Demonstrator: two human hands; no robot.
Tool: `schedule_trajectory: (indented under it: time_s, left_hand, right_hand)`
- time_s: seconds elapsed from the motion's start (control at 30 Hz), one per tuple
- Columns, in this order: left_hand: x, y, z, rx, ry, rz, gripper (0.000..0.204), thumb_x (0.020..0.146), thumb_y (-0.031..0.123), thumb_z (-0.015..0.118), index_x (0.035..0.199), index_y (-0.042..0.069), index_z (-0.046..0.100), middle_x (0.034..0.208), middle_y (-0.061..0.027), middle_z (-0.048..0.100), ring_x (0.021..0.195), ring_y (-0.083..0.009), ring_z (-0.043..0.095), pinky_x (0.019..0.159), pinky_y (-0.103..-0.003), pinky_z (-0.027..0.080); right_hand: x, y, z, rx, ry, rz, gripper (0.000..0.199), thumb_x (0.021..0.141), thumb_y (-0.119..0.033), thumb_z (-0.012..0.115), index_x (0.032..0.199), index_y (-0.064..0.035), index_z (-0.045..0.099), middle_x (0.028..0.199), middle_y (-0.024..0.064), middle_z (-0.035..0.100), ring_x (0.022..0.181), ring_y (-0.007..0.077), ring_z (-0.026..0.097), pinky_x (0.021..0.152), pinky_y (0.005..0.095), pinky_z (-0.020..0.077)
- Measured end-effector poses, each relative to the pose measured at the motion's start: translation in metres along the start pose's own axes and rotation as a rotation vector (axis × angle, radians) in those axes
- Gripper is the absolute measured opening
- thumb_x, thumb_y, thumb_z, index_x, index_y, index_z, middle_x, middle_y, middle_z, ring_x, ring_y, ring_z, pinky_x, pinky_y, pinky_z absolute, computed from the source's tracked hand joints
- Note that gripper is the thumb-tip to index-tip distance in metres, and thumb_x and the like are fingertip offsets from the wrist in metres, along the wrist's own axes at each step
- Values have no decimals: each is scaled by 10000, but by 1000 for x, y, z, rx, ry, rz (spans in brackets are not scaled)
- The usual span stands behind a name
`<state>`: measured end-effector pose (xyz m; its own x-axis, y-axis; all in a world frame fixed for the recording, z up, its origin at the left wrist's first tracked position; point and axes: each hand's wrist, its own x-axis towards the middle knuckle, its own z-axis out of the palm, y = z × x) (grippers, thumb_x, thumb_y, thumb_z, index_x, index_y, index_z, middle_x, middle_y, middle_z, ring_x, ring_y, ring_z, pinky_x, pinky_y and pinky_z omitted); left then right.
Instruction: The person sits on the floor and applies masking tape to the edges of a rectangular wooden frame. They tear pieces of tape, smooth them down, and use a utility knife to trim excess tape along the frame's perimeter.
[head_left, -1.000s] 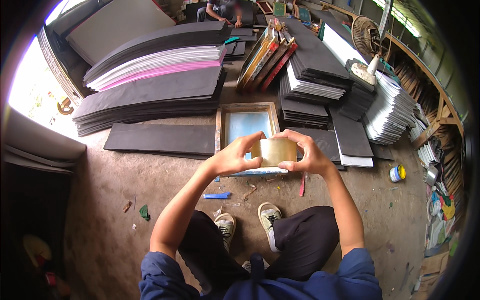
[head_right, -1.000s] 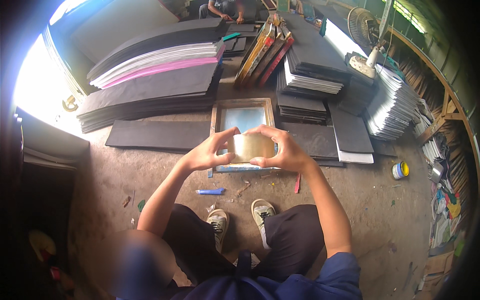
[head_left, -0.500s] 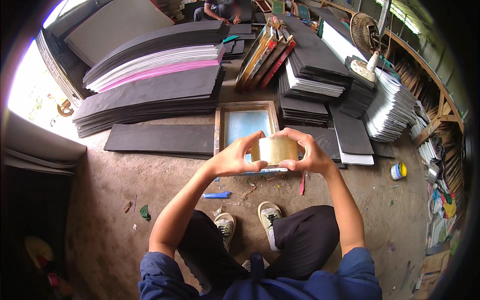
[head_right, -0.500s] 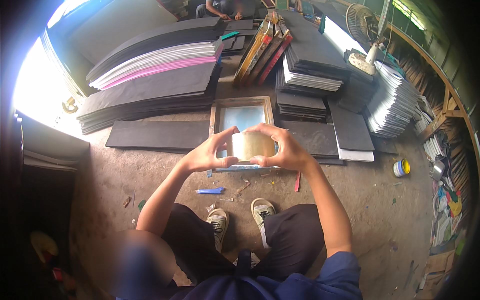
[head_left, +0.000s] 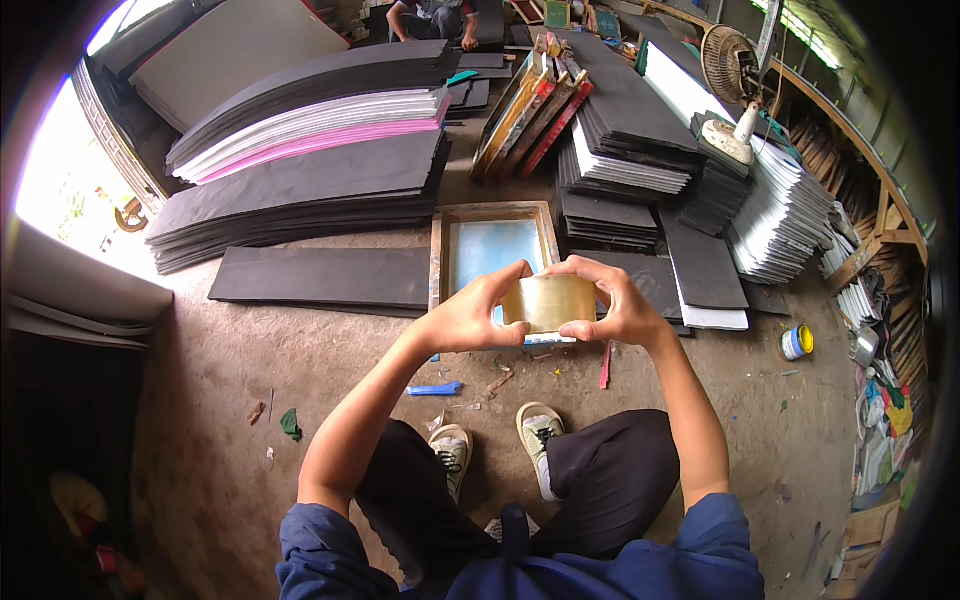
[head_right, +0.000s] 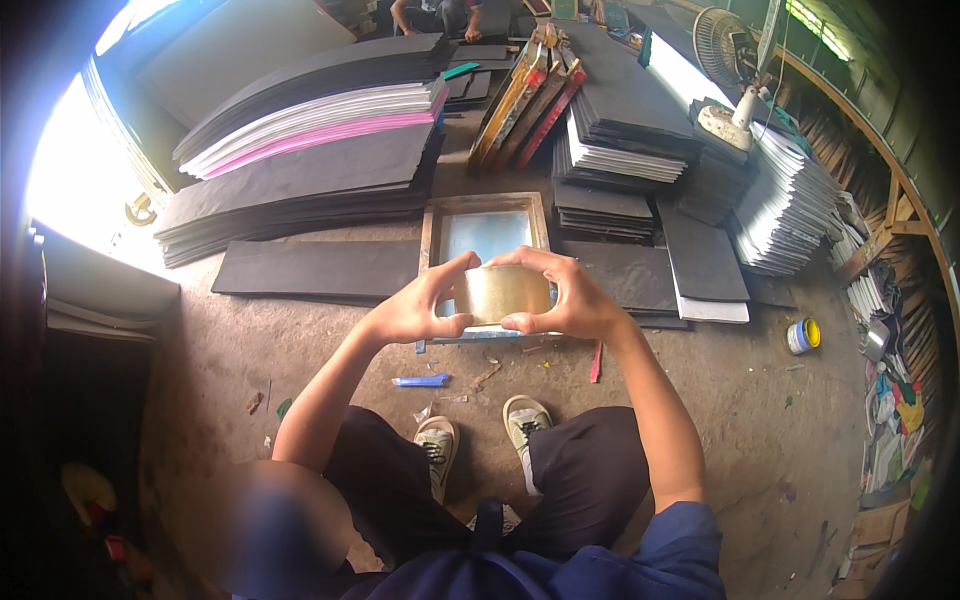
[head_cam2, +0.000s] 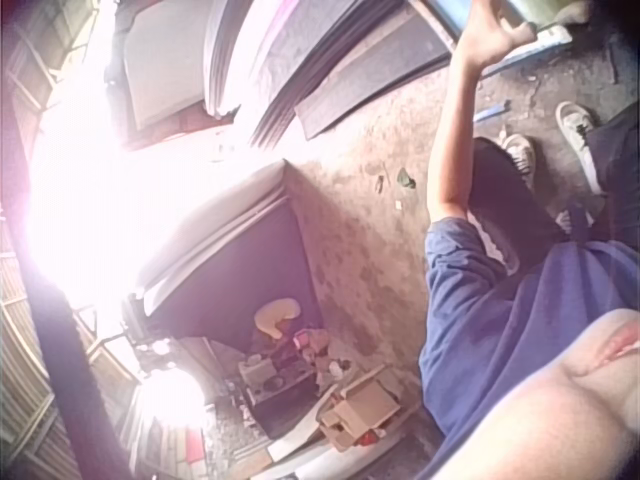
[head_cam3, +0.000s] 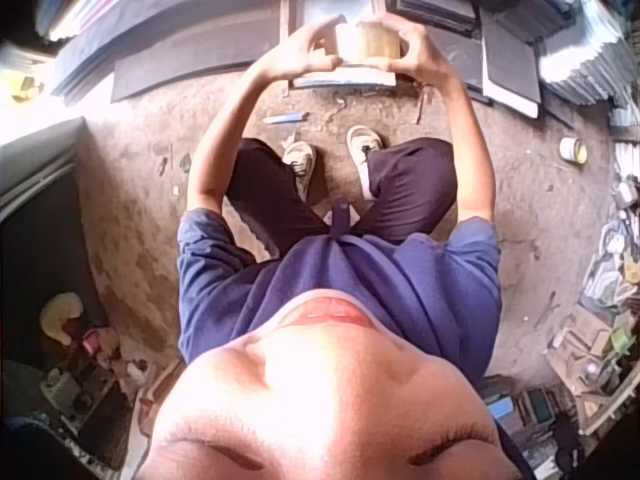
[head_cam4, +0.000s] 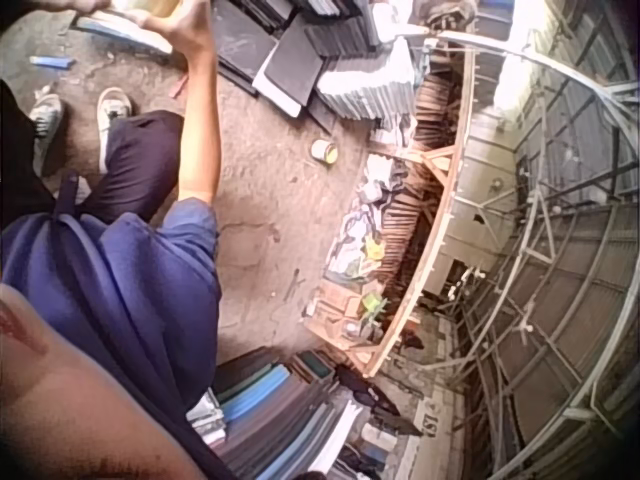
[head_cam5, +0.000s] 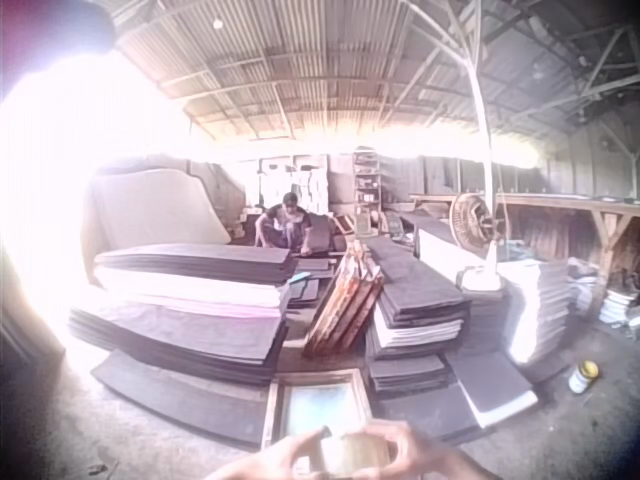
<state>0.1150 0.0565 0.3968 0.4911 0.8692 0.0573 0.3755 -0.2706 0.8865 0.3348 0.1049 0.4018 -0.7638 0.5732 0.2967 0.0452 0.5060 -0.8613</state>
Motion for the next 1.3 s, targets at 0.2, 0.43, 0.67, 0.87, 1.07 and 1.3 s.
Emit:
schedule_trajectory:
  time_s: [0.2,0.43,0.67,0.87,1.07,1.3]
  left_hand:
    - [1,3,0,5,-18,-10,602,632,200,591,1144,-48,395,1034,-149,500,1003,-186,488,964,-412,371]
    - [-2,1,2,-198,-19,88,531,708,223,643,1130,-14,427,1045,-108,509,1033,-186,496,1002,-420,348]
    - [9,-16,9,-505,156,101,357,833,93,638,1103,24,415,1000,-72,584,986,-111,543,862,-295,434]
    - [25,-26,29,-485,468,209,286,866,29,571,1062,28,362,1026,-128,607,1005,-138,556,869,-278,441]
    - [30,-21,41,-190,613,273,304,841,42,600,1023,-2,360,963,-189,646,934,-177,615,775,-305,463]
    - [23,-16,43,75,597,211,324,844,85,607,1042,10,361,951,-173,654,932,-188,620,806,-311,458]
  right_hand:
    - [-1,3,-2,12,3,-2,552,592,-193,728,1091,-18,569,973,46,565,967,143,534,890,286,390]
    - [-2,1,-6,248,8,91,553,591,-251,646,1076,-4,550,989,65,565,963,167,544,893,288,398]
    - [10,19,-1,-508,496,-184,404,793,-194,603,1176,-73,559,1140,85,434,1078,194,456,939,317,364]
    - [22,12,22,-664,654,-294,262,731,-68,674,991,-82,648,902,42,583,851,225,521,793,340,433]
    - [24,10,21,-741,768,-312,162,710,-66,688,861,-71,630,830,41,551,809,227,510,738,352,426]
    - [19,5,14,-796,694,-266,131,713,-52,673,816,-55,591,800,48,518,794,235,499,723,357,422]
